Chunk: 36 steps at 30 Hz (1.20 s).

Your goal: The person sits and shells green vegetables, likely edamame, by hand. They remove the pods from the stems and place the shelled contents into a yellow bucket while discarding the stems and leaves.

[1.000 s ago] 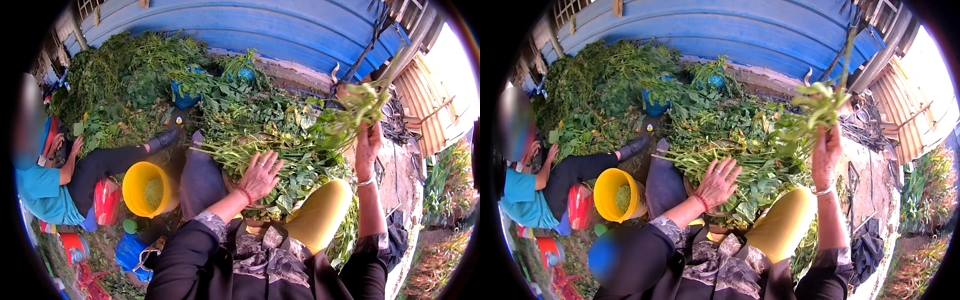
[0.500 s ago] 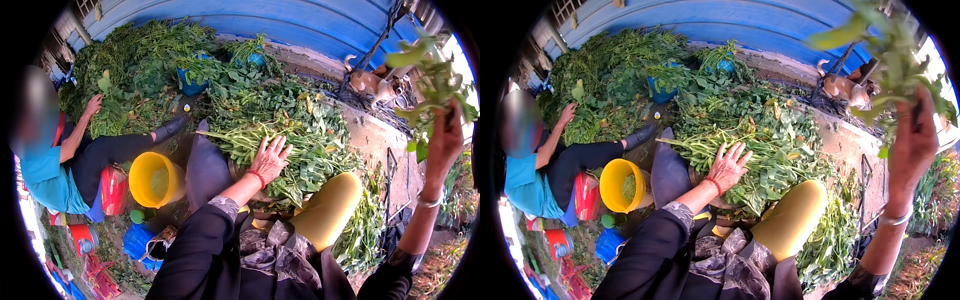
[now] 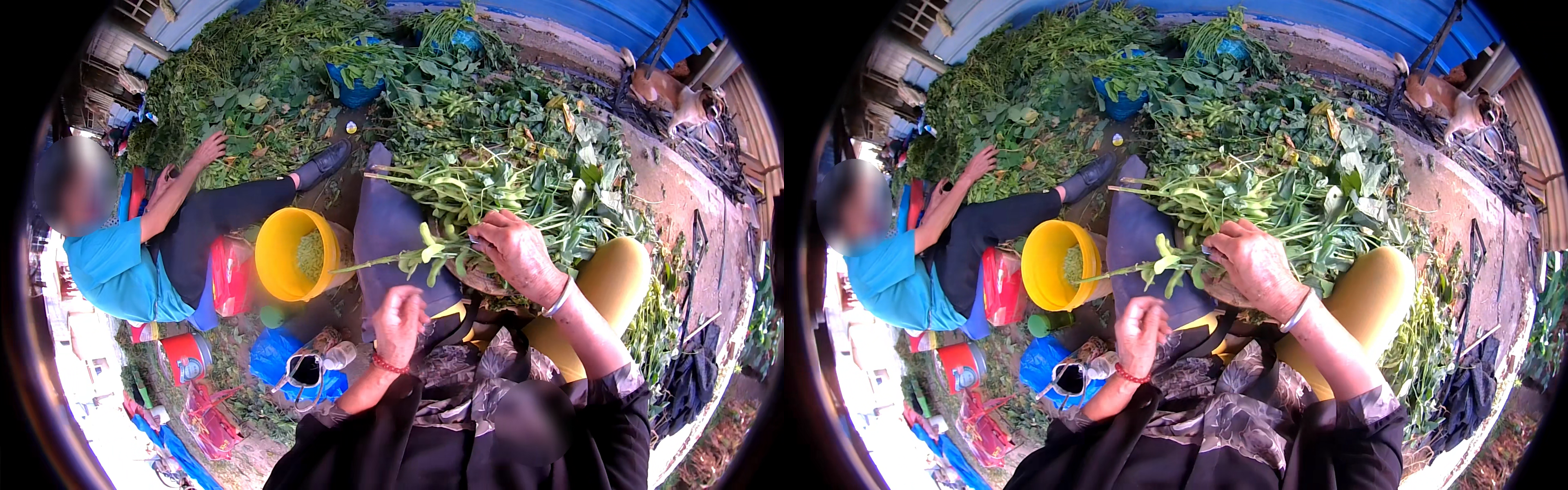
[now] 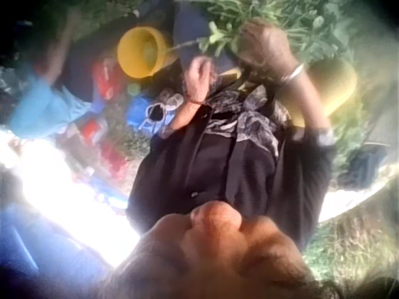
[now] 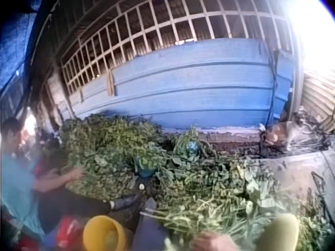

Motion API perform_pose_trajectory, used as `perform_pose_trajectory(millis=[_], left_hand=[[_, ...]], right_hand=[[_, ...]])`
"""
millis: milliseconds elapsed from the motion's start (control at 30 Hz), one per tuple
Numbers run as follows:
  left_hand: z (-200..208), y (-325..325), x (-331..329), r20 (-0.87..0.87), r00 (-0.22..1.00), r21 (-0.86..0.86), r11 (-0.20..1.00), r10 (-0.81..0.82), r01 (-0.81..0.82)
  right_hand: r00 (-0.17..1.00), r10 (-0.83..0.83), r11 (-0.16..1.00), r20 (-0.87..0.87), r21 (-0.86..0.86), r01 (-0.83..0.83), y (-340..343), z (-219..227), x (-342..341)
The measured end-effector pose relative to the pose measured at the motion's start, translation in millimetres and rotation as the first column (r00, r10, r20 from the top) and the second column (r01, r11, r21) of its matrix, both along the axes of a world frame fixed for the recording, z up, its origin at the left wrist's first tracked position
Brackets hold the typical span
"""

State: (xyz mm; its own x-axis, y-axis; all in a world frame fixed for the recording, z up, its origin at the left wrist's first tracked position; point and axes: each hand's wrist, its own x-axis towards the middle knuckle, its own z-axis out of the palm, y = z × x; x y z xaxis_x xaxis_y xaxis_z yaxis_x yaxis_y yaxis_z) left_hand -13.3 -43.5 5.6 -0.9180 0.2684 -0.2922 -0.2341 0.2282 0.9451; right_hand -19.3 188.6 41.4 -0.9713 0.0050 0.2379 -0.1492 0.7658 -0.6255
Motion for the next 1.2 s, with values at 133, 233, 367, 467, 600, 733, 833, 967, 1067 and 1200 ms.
perform_pose_trajectory(millis=[133,233,367,467,600,733,833,967,1067,1200], left_hand=[[2,-5,-30,-0.208,0.967,-0.022,0.987,0.150,-0.158],[7,-4,-56,-0.566,0.728,-0.412,0.898,-0.386,0.156],[12,5,-50,-0.025,0.931,0.043,0.930,-0.364,0.365],[16,4,-46,0.338,0.879,0.350,0.912,-0.337,0.215],[13,12,-46,0.493,0.788,0.513,0.855,-0.369,0.078],[10,9,-37,0.500,0.807,0.444,0.893,-0.314,0.072],[8,13,-34,0.500,0.830,0.453,0.892,-0.245,-0.010],[12,25,-25,0.461,0.876,0.411,0.909,-0.141,-0.070],[2,21,-20,0.434,0.892,0.415,0.907,-0.124,-0.076],[12,27,-11,0.450,0.893,0.307,0.942,-0.017,-0.137]], right_hand=[[0.999,0.045,0.999,-0.028,0.022,-0.044,6,2,-1],[0.996,0.083,0.995,-0.014,0.058,-0.082,11,10,-1],[0.993,0.108,0.982,0.057,0.148,-0.115,19,30,2],[0.994,0.091,0.986,0.054,0.138,-0.098,18,34,-2],[0.996,-0.044,0.999,-0.078,-0.021,0.042,13,1,-3],[0.897,-0.354,0.911,-0.265,-0.313,0.268,-13,10,5],[0.975,-0.184,0.942,-0.127,-0.307,0.138,-39,13,36],[0.990,-0.124,0.953,0.073,-0.268,0.139,-74,-4,56],[0.949,-0.188,0.785,0.253,-0.542,0.300,-83,-29,60],[0.958,-0.135,0.732,0.254,-0.626,0.269,-79,-28,61]])
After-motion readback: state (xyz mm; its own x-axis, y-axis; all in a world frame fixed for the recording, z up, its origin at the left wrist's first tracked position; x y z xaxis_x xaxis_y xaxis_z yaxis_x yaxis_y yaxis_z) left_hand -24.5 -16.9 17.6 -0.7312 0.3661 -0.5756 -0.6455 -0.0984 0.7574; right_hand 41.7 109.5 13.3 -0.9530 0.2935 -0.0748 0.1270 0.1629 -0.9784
